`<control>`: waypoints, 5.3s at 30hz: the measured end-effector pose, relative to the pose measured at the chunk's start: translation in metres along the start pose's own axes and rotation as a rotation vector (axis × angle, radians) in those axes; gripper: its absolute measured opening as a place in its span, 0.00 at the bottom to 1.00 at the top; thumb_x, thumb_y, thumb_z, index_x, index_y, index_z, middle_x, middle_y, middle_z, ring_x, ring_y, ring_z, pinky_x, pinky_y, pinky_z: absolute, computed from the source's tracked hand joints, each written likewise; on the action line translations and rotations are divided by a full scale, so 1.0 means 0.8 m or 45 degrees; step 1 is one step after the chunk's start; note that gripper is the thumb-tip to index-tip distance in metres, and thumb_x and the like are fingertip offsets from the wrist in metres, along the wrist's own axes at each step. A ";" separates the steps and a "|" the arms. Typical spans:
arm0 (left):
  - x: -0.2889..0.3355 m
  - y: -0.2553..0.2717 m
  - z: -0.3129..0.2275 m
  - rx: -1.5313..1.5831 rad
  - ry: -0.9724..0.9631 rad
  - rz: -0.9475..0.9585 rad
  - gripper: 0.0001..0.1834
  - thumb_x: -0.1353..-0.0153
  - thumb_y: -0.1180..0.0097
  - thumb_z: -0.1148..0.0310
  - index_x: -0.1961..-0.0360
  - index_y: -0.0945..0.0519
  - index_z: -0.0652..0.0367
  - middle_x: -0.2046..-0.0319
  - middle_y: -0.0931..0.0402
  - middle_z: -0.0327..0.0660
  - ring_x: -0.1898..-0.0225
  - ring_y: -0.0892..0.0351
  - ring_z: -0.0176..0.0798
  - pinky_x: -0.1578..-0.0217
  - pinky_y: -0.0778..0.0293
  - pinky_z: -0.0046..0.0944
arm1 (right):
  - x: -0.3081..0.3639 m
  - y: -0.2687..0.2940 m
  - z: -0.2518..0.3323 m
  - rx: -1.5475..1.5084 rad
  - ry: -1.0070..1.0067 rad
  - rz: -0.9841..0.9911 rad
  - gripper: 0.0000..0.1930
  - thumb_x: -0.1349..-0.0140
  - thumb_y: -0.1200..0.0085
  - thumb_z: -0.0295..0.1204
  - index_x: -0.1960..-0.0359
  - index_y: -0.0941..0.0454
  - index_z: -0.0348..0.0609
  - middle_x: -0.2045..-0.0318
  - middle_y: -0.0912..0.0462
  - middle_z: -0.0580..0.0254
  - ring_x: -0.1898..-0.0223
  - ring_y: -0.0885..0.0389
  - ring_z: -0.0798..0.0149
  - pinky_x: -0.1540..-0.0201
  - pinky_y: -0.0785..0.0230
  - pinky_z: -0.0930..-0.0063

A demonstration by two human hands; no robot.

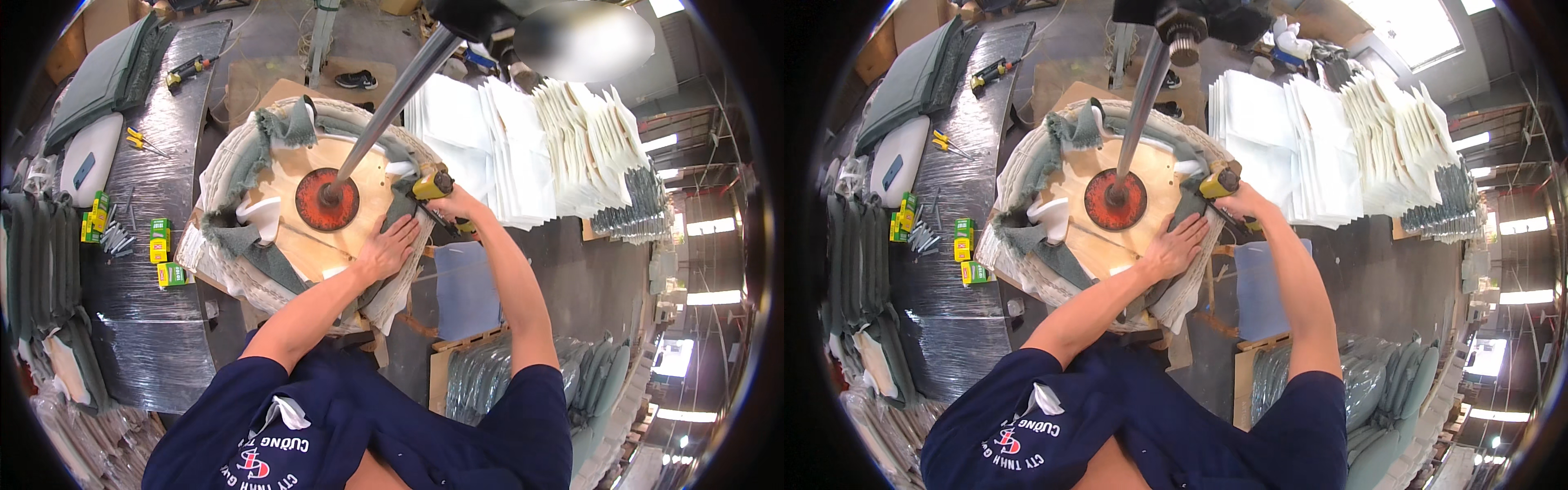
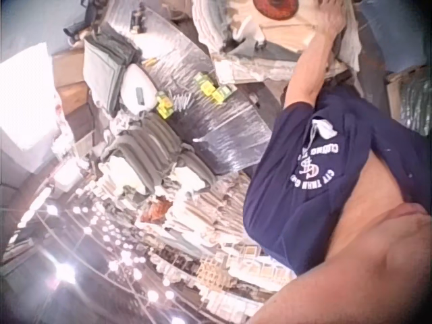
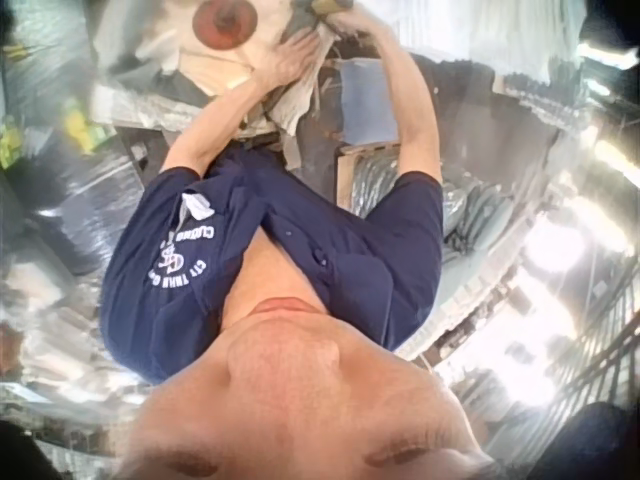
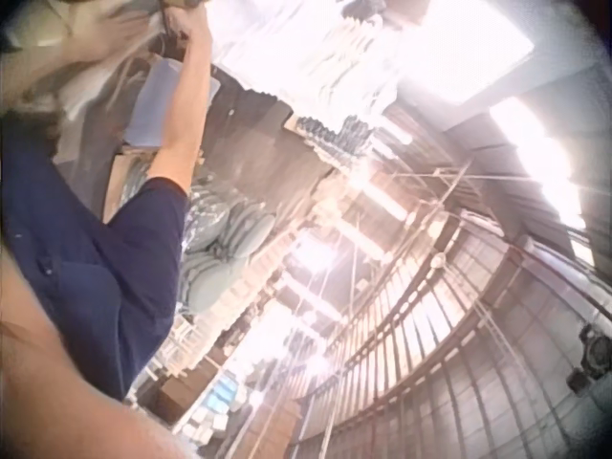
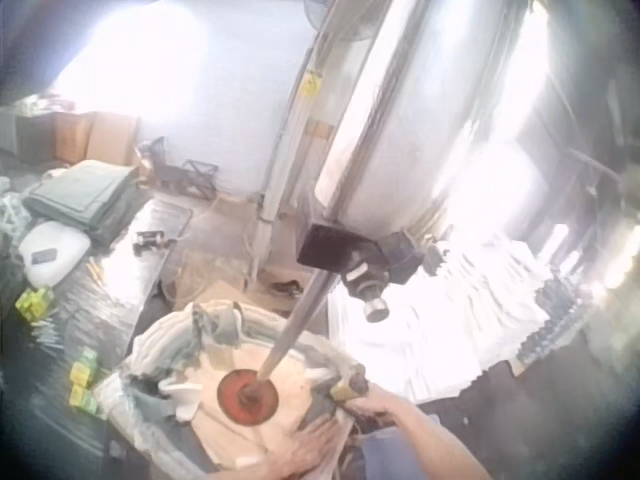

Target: The person staples fabric and foam layers onto a wooden cushion base using a pneumatic staple gun. They repeatedly stretch the material, align it, and secure it to the frame, then stack the finished cushions on a nearby table.

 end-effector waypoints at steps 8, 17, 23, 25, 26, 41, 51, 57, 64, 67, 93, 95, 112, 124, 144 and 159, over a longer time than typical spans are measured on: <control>0.028 0.010 0.017 -0.122 0.213 0.015 0.34 0.28 0.48 0.60 0.22 0.32 0.55 0.21 0.35 0.38 0.19 0.41 0.39 0.26 0.49 0.61 | 0.016 -0.013 0.001 -0.032 0.008 0.148 0.09 0.34 0.31 0.30 0.64 0.20 0.41 0.80 0.28 0.74 0.81 0.33 0.75 0.79 0.41 0.72; 0.039 0.009 0.015 -0.160 0.370 -0.058 0.36 0.30 0.45 0.61 0.22 0.33 0.54 0.20 0.37 0.38 0.18 0.46 0.45 0.27 0.47 0.67 | 0.038 -0.033 -0.002 -0.002 -0.068 0.205 0.15 0.39 0.24 0.37 0.60 0.18 0.43 0.78 0.24 0.73 0.79 0.30 0.75 0.77 0.35 0.74; 0.040 0.011 0.014 -0.184 0.356 -0.067 0.35 0.31 0.44 0.61 0.23 0.31 0.54 0.20 0.38 0.37 0.18 0.47 0.47 0.27 0.47 0.68 | 0.059 -0.059 -0.008 0.027 -0.079 0.222 0.18 0.39 0.25 0.37 0.54 0.16 0.42 0.77 0.22 0.70 0.78 0.27 0.75 0.76 0.32 0.73; 0.044 0.011 0.020 -0.188 0.364 -0.047 0.37 0.33 0.42 0.61 0.22 0.31 0.55 0.20 0.39 0.38 0.17 0.50 0.48 0.26 0.48 0.68 | 0.078 -0.068 0.010 0.070 -0.053 0.185 0.19 0.39 0.24 0.38 0.53 0.16 0.42 0.77 0.21 0.69 0.78 0.27 0.74 0.75 0.31 0.73; 0.048 0.010 0.022 -0.189 0.367 -0.034 0.38 0.33 0.42 0.60 0.22 0.31 0.55 0.20 0.39 0.38 0.17 0.51 0.48 0.26 0.48 0.68 | 0.084 -0.074 0.016 0.089 -0.042 0.168 0.19 0.40 0.24 0.39 0.53 0.15 0.42 0.77 0.20 0.69 0.78 0.26 0.74 0.75 0.30 0.73; 0.102 0.028 0.078 -0.029 -0.045 -0.160 0.31 0.36 0.43 0.67 0.31 0.26 0.60 0.29 0.29 0.53 0.26 0.30 0.55 0.32 0.37 0.67 | 0.164 -0.167 0.023 -0.049 0.273 -0.112 0.23 0.41 0.24 0.36 0.47 0.15 0.38 0.57 0.08 0.57 0.57 0.12 0.61 0.50 0.20 0.62; 0.116 0.180 -0.017 1.322 0.290 -0.031 0.40 0.38 0.36 0.67 0.26 0.39 0.63 0.54 0.19 0.60 0.52 0.17 0.66 0.52 0.21 0.56 | 0.272 -0.251 0.131 -1.167 0.754 -0.661 0.16 0.24 0.40 0.33 0.43 0.23 0.35 0.69 0.25 0.71 0.71 0.31 0.77 0.59 0.34 0.79; 0.122 0.201 -0.023 0.938 0.468 -0.127 0.25 0.33 0.35 0.59 0.41 0.25 0.61 0.61 0.17 0.55 0.58 0.17 0.64 0.54 0.24 0.57 | 0.283 -0.231 0.155 -0.922 0.663 -0.417 0.14 0.24 0.42 0.27 0.42 0.23 0.33 0.68 0.24 0.69 0.72 0.30 0.77 0.64 0.34 0.80; 0.260 0.293 0.012 0.329 0.728 -0.375 0.13 0.29 0.40 0.57 0.60 0.10 0.53 0.48 0.16 0.45 0.40 0.21 0.49 0.42 0.32 0.55 | 0.247 -0.194 0.208 -0.130 0.439 0.159 0.13 0.37 0.26 0.28 0.56 0.14 0.33 0.72 0.11 0.57 0.71 0.11 0.67 0.64 0.21 0.71; 0.366 0.300 0.070 -0.155 1.148 -0.802 0.08 0.31 0.41 0.64 0.60 0.10 0.51 0.46 0.17 0.43 0.41 0.22 0.50 0.42 0.31 0.55 | 0.197 -0.258 0.198 0.226 0.631 0.148 0.25 0.47 0.20 0.41 0.58 0.14 0.32 0.68 0.09 0.50 0.64 0.08 0.55 0.60 0.20 0.59; 0.554 0.250 0.657 -0.043 1.780 -0.910 0.16 0.26 0.43 0.56 0.48 0.23 0.56 0.55 0.15 0.46 0.51 0.16 0.55 0.49 0.27 0.57 | 0.191 -0.402 0.223 0.303 0.360 -0.399 0.25 0.57 0.25 0.37 0.54 0.12 0.47 0.76 0.15 0.47 0.72 0.14 0.40 0.67 0.22 0.53; 0.513 0.260 0.585 0.163 1.453 -1.119 0.11 0.24 0.44 0.66 0.47 0.26 0.59 0.64 0.15 0.46 0.61 0.14 0.48 0.60 0.23 0.44 | 0.188 -0.404 0.206 0.264 0.414 -0.436 0.26 0.57 0.24 0.38 0.52 0.11 0.50 0.75 0.14 0.48 0.72 0.13 0.41 0.66 0.21 0.53; 0.112 0.261 -0.083 1.487 0.440 -0.254 0.25 0.21 0.51 0.77 0.25 0.28 0.62 0.42 0.13 0.45 0.39 0.18 0.36 0.35 0.28 0.35 | 0.340 -0.219 0.059 -1.732 1.169 -0.216 0.24 0.25 0.39 0.47 0.41 0.27 0.41 0.71 0.25 0.67 0.73 0.28 0.70 0.67 0.35 0.72; 0.065 0.298 -0.143 0.969 -0.284 -0.066 0.31 0.37 0.40 0.78 0.31 0.20 0.59 0.38 0.17 0.49 0.39 0.16 0.54 0.40 0.23 0.48 | 0.383 -0.186 0.027 -1.814 1.331 -0.156 0.38 0.27 0.45 0.60 0.34 0.29 0.35 0.75 0.30 0.75 0.81 0.36 0.74 0.75 0.40 0.74; 0.114 0.327 -0.083 1.005 0.017 -0.389 0.48 0.20 0.71 0.32 0.20 0.41 0.66 0.18 0.49 0.59 0.16 0.56 0.61 0.20 0.56 0.53 | 0.315 -0.214 0.133 -1.401 1.117 0.505 0.22 0.27 0.41 0.48 0.54 0.23 0.38 0.78 0.24 0.63 0.77 0.26 0.65 0.70 0.33 0.70; 0.130 0.299 -0.044 1.122 0.223 0.285 0.41 0.21 0.51 0.62 0.17 0.53 0.69 0.20 0.43 0.58 0.19 0.42 0.55 0.22 0.47 0.47 | 0.259 -0.145 0.108 -2.105 1.381 0.421 0.21 0.23 0.53 0.43 0.37 0.27 0.44 0.85 0.35 0.77 0.87 0.38 0.77 0.81 0.42 0.77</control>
Point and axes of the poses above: each hand's wrist, its own x-axis away from the middle knuckle, its own y-axis out of the back of the hand, z = x × y, the point moved 3 cm from there along -x, towards the middle knuckle
